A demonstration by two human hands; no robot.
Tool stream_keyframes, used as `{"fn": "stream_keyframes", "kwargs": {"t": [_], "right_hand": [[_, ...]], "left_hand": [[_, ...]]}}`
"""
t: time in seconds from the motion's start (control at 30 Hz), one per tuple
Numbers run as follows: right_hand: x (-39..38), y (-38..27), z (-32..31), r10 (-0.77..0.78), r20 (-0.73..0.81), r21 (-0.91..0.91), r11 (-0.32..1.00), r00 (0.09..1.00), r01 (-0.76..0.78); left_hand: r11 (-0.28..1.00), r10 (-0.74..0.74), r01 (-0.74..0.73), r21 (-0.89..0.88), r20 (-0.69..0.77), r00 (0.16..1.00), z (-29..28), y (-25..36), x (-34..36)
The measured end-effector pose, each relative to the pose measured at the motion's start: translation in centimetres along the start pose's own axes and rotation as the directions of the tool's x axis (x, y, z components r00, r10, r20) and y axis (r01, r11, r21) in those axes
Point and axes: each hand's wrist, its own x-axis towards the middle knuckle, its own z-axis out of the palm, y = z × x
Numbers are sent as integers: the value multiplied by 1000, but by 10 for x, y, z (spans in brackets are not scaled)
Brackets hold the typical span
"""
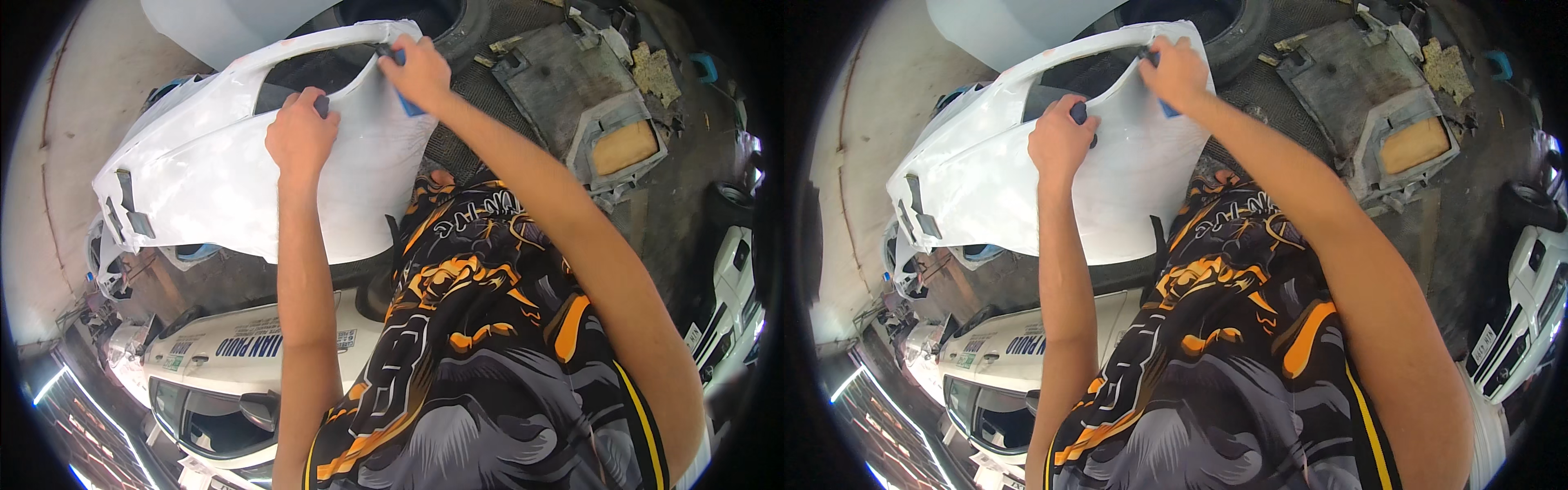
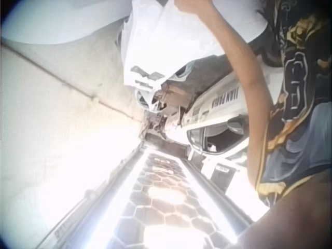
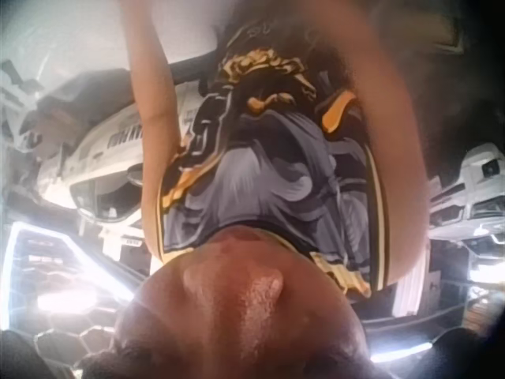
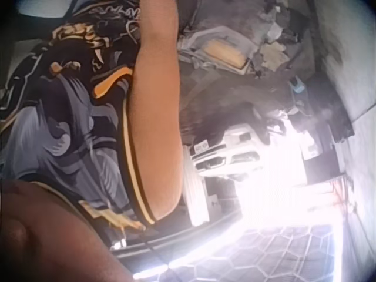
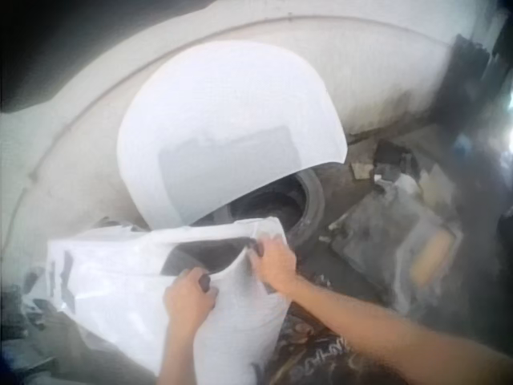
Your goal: The person sands a white car bumper with sanding blocks, moving methodically across the surface. They switch between different sanding blocks and occasionally dip one into a bucket of water before continuing to sand.
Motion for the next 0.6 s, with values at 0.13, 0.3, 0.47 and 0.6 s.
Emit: {"fn": "stream_keyframes", "kwargs": {"t": [0.13,0.3,0.47,0.6], "right_hand": [[-13,9,7,-284,179,127,956,942,264],[-11,26,21,-125,-44,190,973,991,131],[-17,25,23,-258,70,251,939,964,233],[-15,20,25,-65,-130,256,962,989,96]], "left_hand": [[1000,25,-25,8,-37,999,1,0,1],[1000,16,-16,13,-20,1000,0,0,1],[999,46,-46,14,-53,998,1,0,0],[999,-13,12,46,7,1000,-1,2,0]]}}
